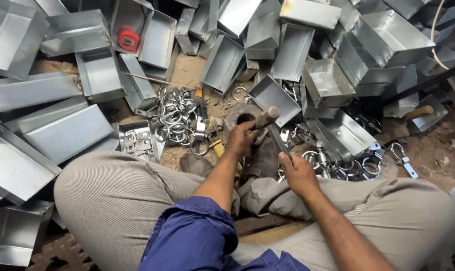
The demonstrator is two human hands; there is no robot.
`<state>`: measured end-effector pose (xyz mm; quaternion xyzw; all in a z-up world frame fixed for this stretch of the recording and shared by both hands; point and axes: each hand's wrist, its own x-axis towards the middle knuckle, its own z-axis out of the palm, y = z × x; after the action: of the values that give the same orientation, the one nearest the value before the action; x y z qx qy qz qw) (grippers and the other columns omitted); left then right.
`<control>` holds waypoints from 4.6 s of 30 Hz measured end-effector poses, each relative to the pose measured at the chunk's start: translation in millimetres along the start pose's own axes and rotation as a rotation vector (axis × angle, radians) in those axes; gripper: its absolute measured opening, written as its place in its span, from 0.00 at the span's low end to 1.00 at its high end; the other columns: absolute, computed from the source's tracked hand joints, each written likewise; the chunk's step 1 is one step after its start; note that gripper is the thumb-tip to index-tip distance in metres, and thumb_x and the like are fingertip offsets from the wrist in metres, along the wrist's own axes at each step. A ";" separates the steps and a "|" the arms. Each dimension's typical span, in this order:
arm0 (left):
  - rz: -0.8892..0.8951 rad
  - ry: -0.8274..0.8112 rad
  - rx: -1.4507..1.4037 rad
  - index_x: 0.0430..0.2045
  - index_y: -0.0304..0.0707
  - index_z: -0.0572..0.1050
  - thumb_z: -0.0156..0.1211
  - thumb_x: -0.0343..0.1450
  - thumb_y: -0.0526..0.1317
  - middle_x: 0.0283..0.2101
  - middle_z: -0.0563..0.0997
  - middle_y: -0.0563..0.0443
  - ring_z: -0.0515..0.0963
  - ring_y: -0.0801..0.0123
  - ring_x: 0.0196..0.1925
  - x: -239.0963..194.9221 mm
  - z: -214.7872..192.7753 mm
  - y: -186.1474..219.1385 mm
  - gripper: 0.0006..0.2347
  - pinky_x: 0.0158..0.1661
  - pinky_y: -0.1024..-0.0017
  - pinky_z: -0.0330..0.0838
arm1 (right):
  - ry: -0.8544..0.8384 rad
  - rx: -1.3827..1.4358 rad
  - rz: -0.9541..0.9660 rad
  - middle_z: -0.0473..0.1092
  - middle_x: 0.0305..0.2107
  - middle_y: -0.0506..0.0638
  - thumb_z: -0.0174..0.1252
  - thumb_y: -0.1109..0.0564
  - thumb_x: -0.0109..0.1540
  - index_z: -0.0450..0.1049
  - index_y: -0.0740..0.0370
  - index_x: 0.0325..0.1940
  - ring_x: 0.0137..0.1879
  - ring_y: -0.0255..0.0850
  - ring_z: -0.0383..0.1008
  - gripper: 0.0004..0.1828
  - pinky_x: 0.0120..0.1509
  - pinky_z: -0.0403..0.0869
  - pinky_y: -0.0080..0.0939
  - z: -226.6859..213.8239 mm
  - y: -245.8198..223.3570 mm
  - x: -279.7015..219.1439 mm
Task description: The person, sitting on the ground, uses a hammer to drive metal pins into metal components, working through several items while surrounded by scattered metal boxes and chains.
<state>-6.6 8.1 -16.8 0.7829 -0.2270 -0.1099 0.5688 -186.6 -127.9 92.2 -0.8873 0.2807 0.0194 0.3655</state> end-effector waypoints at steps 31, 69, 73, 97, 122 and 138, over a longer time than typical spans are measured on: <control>-0.271 0.142 -0.430 0.43 0.36 0.82 0.63 0.70 0.32 0.36 0.86 0.52 0.84 0.74 0.35 6.6 -6.3 -10.8 0.10 0.38 0.75 0.77 | -0.010 0.091 0.023 0.66 0.14 0.46 0.43 0.32 0.68 0.69 0.58 0.26 0.20 0.38 0.66 0.31 0.25 0.64 0.44 -4.6 -15.7 1.9; -0.110 0.086 0.140 0.45 0.52 0.83 0.69 0.66 0.45 0.41 0.85 0.41 0.84 0.48 0.44 3.1 -10.5 14.8 0.13 0.44 0.60 0.76 | 0.215 0.109 -0.220 0.67 0.12 0.47 0.43 0.32 0.69 0.72 0.61 0.31 0.18 0.37 0.70 0.32 0.21 0.67 0.44 -62.4 -75.6 -13.2; 0.048 0.038 0.194 0.43 0.53 0.83 0.68 0.67 0.44 0.41 0.85 0.42 0.83 0.46 0.44 5.5 -10.3 15.6 0.12 0.45 0.58 0.76 | 0.126 0.077 -0.123 0.69 0.14 0.52 0.40 0.31 0.69 0.72 0.61 0.38 0.20 0.43 0.72 0.32 0.25 0.69 0.47 -32.3 -46.8 -5.7; -0.012 0.064 0.119 0.43 0.55 0.84 0.70 0.66 0.47 0.38 0.85 0.41 0.85 0.50 0.40 2.3 -13.6 11.4 0.12 0.41 0.60 0.76 | -0.009 0.029 0.062 0.72 0.22 0.61 0.48 0.34 0.67 0.73 0.66 0.33 0.30 0.53 0.75 0.30 0.39 0.71 0.53 -2.2 -16.7 2.9; -0.442 -0.113 0.597 0.49 0.53 0.80 0.69 0.64 0.39 0.43 0.84 0.37 0.83 0.44 0.46 -9.6 -21.2 28.4 0.18 0.46 0.50 0.77 | -0.109 -0.583 0.061 0.75 0.48 0.58 0.64 0.51 0.60 0.71 0.43 0.64 0.54 0.57 0.74 0.28 0.58 0.70 0.60 -6.8 82.9 121.7; -0.339 -0.148 0.456 0.39 0.45 0.82 0.73 0.62 0.46 0.42 0.84 0.38 0.83 0.47 0.46 40.0 -91.6 117.7 0.15 0.47 0.54 0.75 | -0.497 -1.054 -0.104 0.80 0.40 0.54 0.55 0.57 0.65 0.83 0.53 0.44 0.48 0.49 0.83 0.11 0.49 0.80 0.50 60.6 151.6 112.7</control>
<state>40.6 36.4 127.4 0.9070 -0.1527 -0.2063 0.3338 -159.1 -229.7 -75.9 -0.9308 0.0953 0.3459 -0.0696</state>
